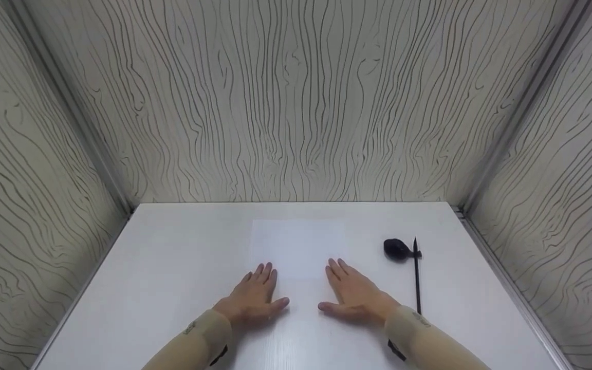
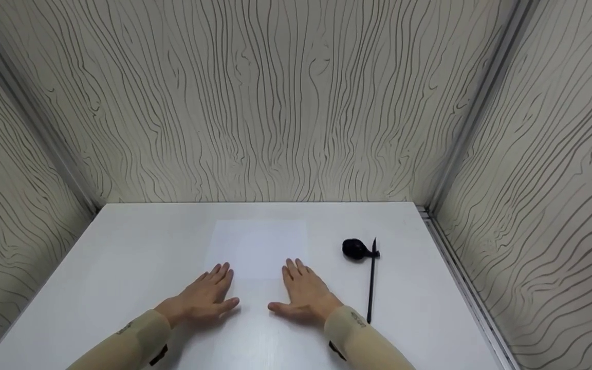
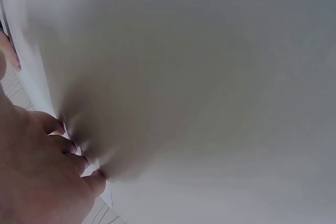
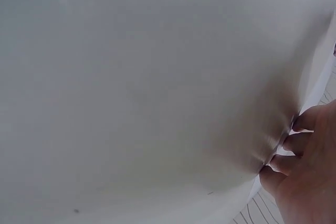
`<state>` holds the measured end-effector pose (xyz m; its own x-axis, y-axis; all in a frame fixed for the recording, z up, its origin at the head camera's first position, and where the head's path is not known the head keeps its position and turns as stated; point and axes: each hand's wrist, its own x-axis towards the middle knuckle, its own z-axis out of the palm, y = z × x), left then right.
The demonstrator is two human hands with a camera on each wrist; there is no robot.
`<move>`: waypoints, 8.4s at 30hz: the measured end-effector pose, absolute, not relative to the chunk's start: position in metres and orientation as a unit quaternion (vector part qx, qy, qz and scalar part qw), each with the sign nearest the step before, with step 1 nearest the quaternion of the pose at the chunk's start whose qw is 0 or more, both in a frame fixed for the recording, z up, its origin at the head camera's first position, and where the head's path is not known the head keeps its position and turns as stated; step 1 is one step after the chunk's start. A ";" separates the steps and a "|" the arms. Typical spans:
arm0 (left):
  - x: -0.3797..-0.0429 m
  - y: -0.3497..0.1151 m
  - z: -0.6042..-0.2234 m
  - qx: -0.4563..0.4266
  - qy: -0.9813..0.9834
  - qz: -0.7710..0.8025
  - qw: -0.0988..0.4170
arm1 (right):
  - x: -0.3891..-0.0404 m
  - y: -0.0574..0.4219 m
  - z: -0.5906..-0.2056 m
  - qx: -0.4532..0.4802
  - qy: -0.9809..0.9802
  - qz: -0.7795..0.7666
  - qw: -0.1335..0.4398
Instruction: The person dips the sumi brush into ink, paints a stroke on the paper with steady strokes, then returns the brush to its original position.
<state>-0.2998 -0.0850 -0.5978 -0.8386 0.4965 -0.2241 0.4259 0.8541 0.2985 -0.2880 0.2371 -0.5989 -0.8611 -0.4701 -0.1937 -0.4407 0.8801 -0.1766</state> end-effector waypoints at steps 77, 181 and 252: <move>-0.253 -0.099 -0.597 0.355 0.914 0.091 0.172 | -0.233 0.259 -0.585 -0.240 0.954 -0.118 0.132; -0.253 -0.104 -0.594 0.370 0.910 0.077 0.169 | -0.267 0.423 -0.591 -0.383 0.906 0.045 -0.173; -0.251 -0.102 -0.596 0.372 0.914 0.046 0.156 | -0.292 0.420 -0.551 -0.382 0.784 0.019 -0.489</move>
<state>-0.2507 -0.1023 -0.5961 -0.6747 0.6941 -0.2509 0.6652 0.7192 0.2006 -0.2923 0.4199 -0.5514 -0.2298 -0.6182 0.7517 -0.5810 0.7068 0.4036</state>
